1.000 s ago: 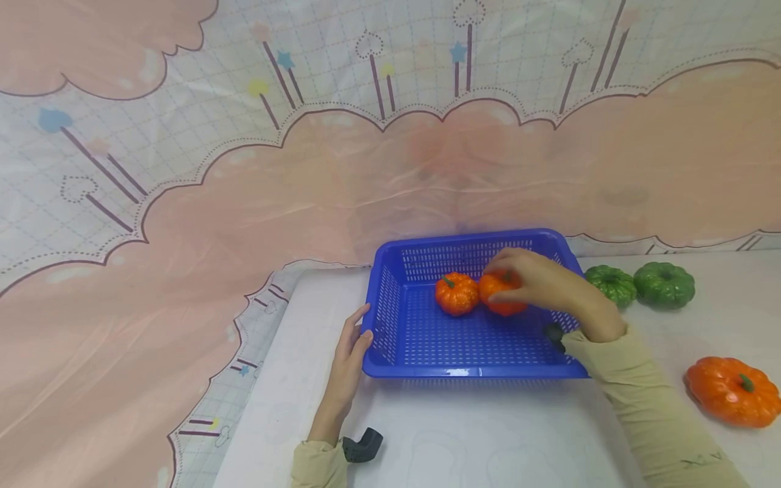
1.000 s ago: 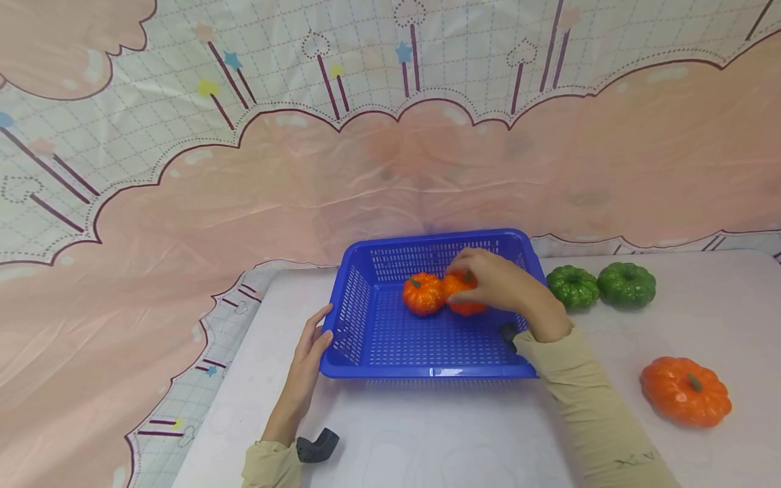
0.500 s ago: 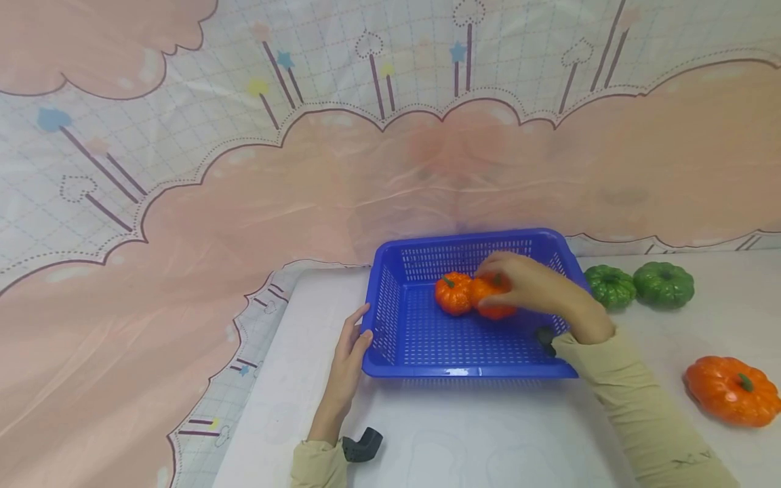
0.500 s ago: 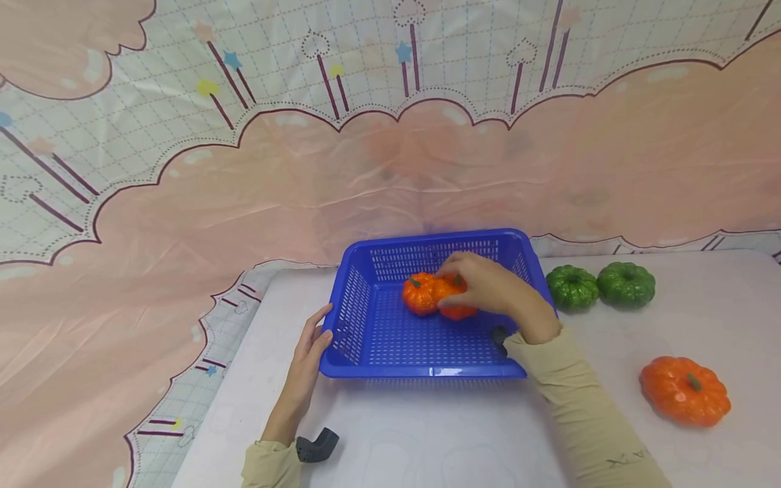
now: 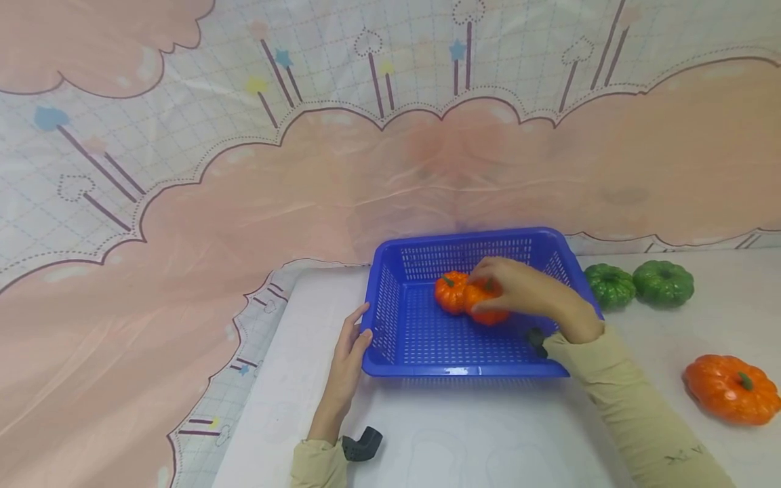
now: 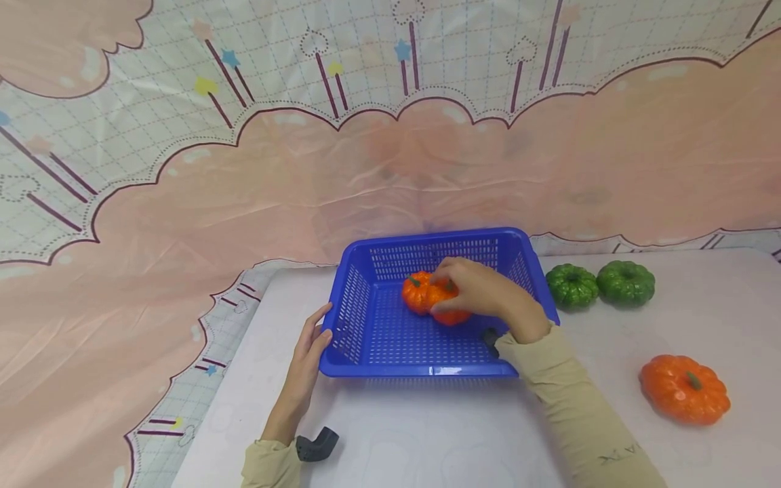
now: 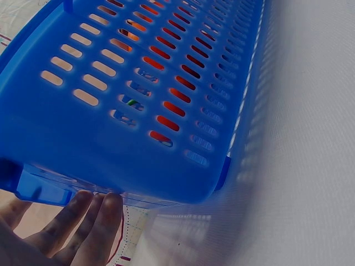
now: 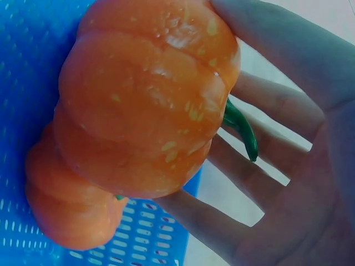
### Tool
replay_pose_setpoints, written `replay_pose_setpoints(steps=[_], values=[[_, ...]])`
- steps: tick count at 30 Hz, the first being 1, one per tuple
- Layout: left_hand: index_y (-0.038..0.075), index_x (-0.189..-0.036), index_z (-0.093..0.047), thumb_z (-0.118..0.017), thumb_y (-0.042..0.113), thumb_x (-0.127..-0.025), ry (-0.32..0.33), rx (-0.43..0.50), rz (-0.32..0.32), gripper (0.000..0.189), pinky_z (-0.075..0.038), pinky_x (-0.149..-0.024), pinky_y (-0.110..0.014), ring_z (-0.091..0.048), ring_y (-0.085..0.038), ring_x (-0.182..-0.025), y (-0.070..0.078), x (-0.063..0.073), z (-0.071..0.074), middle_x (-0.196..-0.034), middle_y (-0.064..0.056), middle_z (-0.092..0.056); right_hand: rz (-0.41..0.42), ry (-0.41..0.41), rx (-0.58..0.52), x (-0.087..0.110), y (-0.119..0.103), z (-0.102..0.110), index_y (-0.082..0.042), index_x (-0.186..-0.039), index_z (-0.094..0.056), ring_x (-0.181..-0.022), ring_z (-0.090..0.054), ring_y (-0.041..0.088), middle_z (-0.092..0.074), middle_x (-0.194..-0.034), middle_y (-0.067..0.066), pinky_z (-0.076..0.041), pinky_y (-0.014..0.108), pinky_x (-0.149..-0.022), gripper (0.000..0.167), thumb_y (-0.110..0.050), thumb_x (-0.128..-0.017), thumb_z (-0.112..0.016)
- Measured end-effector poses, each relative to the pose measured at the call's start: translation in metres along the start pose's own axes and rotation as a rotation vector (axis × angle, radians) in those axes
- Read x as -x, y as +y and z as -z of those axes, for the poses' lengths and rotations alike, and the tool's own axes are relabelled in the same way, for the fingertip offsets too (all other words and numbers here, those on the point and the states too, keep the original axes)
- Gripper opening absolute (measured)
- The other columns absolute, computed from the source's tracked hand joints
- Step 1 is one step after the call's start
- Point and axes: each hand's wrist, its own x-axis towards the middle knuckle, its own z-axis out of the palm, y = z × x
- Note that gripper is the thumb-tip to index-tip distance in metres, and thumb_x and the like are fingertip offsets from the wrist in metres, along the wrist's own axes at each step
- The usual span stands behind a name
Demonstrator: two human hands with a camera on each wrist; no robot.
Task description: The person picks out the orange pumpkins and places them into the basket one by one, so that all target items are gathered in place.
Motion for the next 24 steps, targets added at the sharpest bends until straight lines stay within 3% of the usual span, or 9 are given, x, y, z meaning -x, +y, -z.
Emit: replay_pose_setpoints(steps=[5,17,24], values=[[0.024,-0.153,-0.034,-0.042,0.03,-0.106,0.002,0.002,0.008,0.048,-0.029,-0.113,-0.063,-0.042,-0.039,-0.138,0.0003,0.0006,-0.0002,-0.154,-0.018,-0.039,0.019,-0.011,0.002,-0.0029,0.0006,-0.0049,-0.001,-0.109,-0.073,-0.103,-0.062,0.028,-0.068,-0.108,0.01,-0.05,0.048,-0.094,0.038,-0.024,-0.081,-0.081],[0.024,-0.153,-0.034,-0.042,0.03,-0.106,0.008,-0.008,0.009,0.048,-0.03,-0.112,-0.063,-0.044,-0.038,-0.136,-0.0004,0.0007,-0.0005,-0.152,-0.018,-0.041,-0.024,-0.049,-0.023,-0.0064,-0.0048,-0.0077,-0.001,-0.113,-0.072,-0.104,-0.061,0.027,-0.067,-0.109,0.008,-0.05,0.048,-0.097,0.04,-0.025,-0.082,-0.081],[0.024,-0.153,-0.034,-0.042,0.029,-0.106,0.006,-0.001,0.001,0.048,-0.03,-0.113,-0.063,-0.043,-0.038,-0.137,-0.0003,0.0002,-0.0002,-0.153,-0.018,-0.04,0.002,-0.052,-0.015,-0.0087,-0.0057,-0.0081,0.0,-0.111,-0.072,-0.097,-0.06,0.025,-0.066,-0.105,0.008,-0.051,0.046,-0.092,0.039,-0.025,-0.083,-0.081]])
